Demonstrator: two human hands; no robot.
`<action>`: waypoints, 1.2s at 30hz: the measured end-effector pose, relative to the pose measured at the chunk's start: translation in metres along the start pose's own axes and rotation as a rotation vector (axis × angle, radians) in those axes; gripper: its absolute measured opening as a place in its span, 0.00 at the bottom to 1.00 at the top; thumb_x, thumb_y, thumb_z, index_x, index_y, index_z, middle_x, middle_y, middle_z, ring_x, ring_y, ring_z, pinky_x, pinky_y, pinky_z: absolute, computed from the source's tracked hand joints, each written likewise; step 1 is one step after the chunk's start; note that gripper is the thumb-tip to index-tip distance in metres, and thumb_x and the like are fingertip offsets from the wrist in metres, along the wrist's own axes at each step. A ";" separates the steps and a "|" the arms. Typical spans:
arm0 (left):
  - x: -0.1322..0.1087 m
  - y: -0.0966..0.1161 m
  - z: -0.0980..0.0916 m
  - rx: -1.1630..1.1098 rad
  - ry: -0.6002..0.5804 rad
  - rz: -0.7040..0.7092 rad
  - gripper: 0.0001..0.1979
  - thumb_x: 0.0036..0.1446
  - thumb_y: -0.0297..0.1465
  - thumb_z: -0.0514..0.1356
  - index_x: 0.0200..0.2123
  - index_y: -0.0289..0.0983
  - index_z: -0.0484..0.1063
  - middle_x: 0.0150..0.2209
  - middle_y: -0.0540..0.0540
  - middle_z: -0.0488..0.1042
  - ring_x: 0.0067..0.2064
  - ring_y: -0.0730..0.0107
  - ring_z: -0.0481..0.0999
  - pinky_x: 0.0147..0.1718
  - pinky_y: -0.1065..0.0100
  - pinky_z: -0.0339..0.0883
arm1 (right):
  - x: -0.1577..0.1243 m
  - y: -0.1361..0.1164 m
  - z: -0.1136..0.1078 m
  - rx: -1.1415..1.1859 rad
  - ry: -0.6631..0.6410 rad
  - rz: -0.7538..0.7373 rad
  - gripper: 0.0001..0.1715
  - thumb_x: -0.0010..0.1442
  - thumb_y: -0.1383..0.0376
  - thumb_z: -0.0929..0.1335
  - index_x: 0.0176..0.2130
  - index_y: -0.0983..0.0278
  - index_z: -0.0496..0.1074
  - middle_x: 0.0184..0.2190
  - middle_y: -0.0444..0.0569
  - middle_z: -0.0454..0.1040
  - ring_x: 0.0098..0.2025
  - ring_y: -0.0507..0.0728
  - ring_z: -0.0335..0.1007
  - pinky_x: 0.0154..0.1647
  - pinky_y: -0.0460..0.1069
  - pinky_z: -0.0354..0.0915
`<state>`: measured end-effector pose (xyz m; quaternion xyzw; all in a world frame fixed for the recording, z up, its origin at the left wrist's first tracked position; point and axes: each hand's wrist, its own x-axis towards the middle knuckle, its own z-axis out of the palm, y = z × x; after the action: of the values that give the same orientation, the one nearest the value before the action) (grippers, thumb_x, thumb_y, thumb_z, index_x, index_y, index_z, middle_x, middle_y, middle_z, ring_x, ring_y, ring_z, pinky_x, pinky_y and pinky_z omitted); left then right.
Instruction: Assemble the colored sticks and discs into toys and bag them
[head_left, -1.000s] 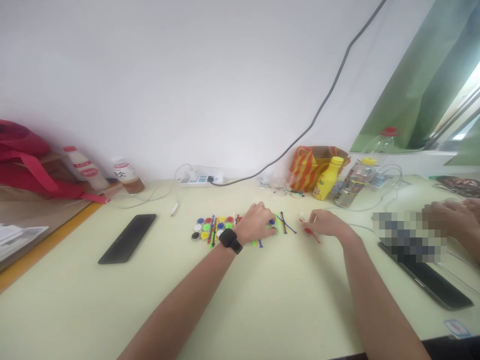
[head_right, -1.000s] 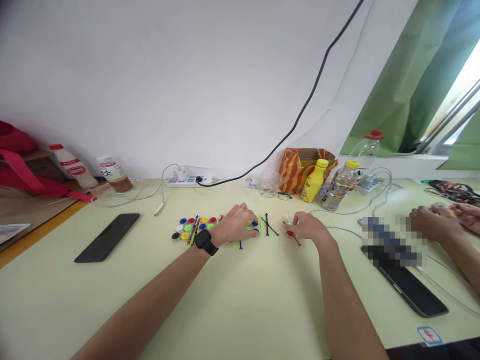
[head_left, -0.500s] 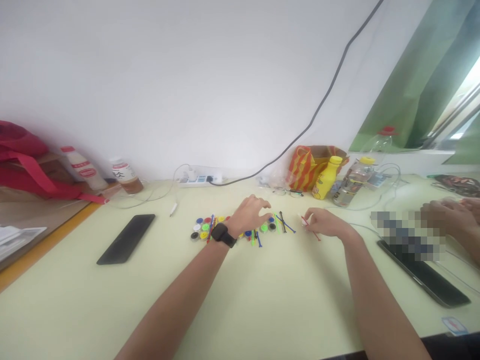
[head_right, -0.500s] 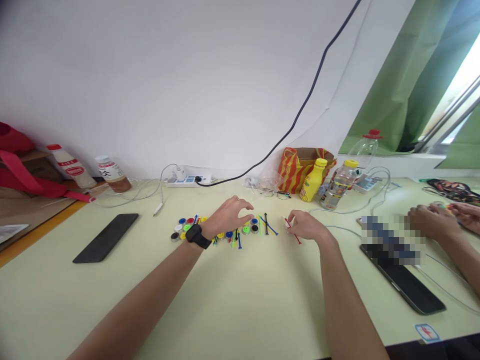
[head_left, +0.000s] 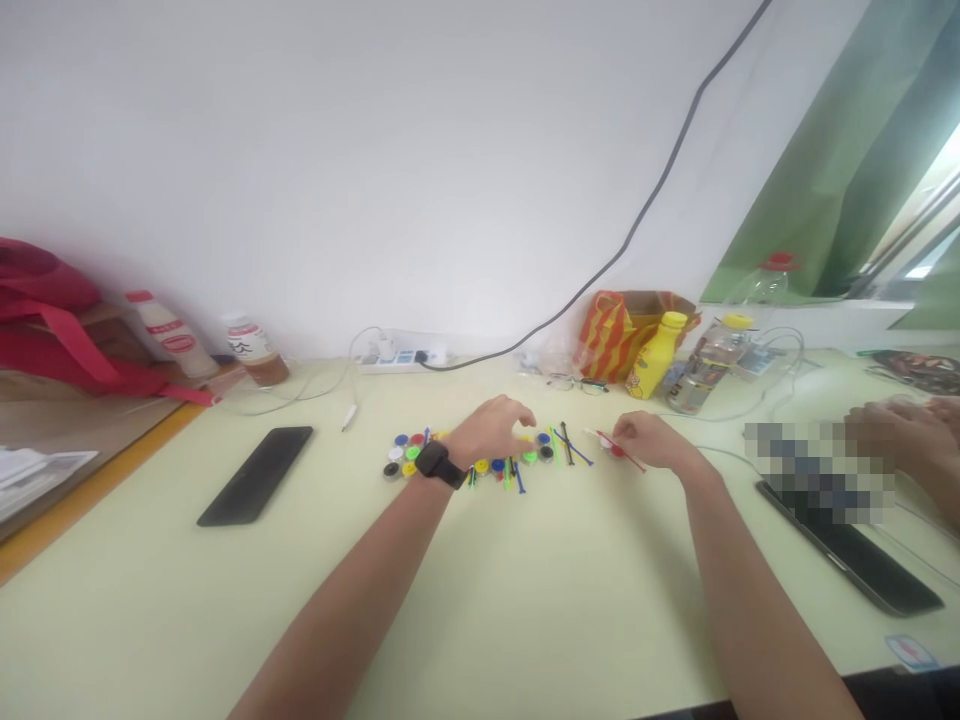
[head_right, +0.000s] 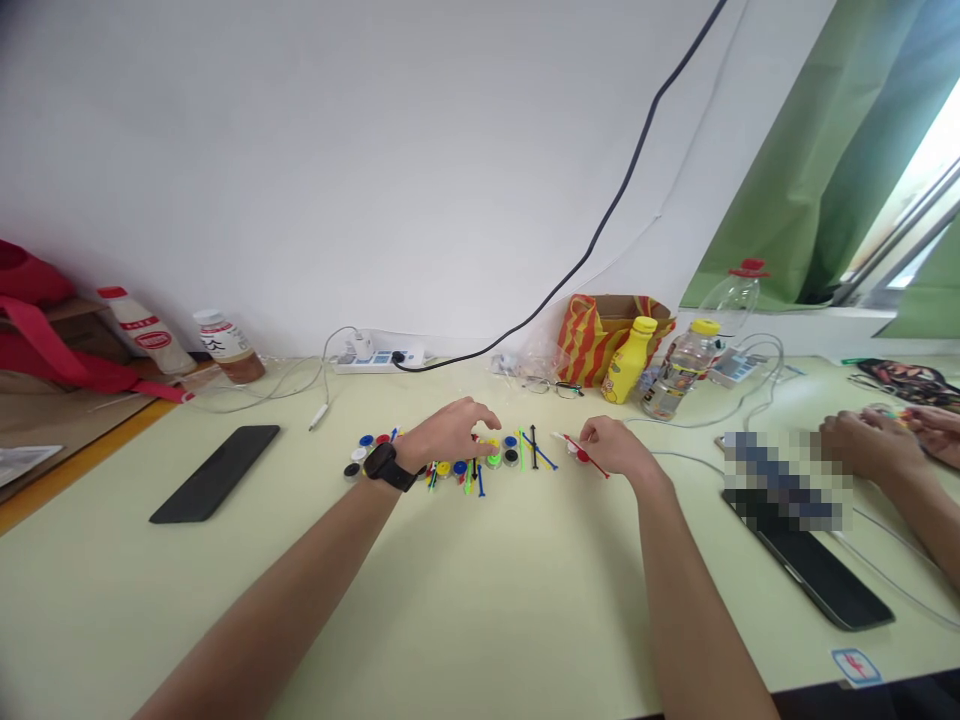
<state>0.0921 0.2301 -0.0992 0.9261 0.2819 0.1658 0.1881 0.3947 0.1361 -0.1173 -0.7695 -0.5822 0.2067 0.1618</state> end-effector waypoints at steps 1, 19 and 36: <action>0.000 0.000 0.001 0.017 -0.024 -0.005 0.17 0.51 0.38 0.69 0.44 0.39 0.81 0.46 0.42 0.80 0.52 0.52 0.75 0.49 0.60 0.68 | 0.001 0.001 0.000 -0.003 0.023 -0.003 0.02 0.56 0.67 0.71 0.32 0.63 0.76 0.34 0.52 0.82 0.34 0.56 0.77 0.29 0.46 0.64; 0.000 0.006 0.013 0.048 -0.081 0.080 0.16 0.55 0.33 0.67 0.47 0.40 0.81 0.46 0.43 0.81 0.51 0.52 0.74 0.49 0.61 0.67 | 0.003 -0.006 0.012 0.005 -0.065 -0.084 0.05 0.61 0.62 0.70 0.34 0.61 0.76 0.27 0.47 0.81 0.30 0.55 0.75 0.28 0.46 0.64; 0.004 0.033 -0.006 -0.394 0.148 0.096 0.23 0.63 0.39 0.64 0.60 0.42 0.72 0.53 0.43 0.79 0.48 0.63 0.79 0.45 0.65 0.73 | -0.010 -0.070 0.030 0.793 0.036 -0.432 0.06 0.57 0.63 0.66 0.37 0.60 0.67 0.26 0.42 0.73 0.30 0.54 0.69 0.34 0.49 0.63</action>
<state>0.1078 0.2084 -0.0790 0.8692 0.2126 0.2939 0.3360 0.3186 0.1460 -0.1079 -0.5125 -0.6024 0.3619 0.4934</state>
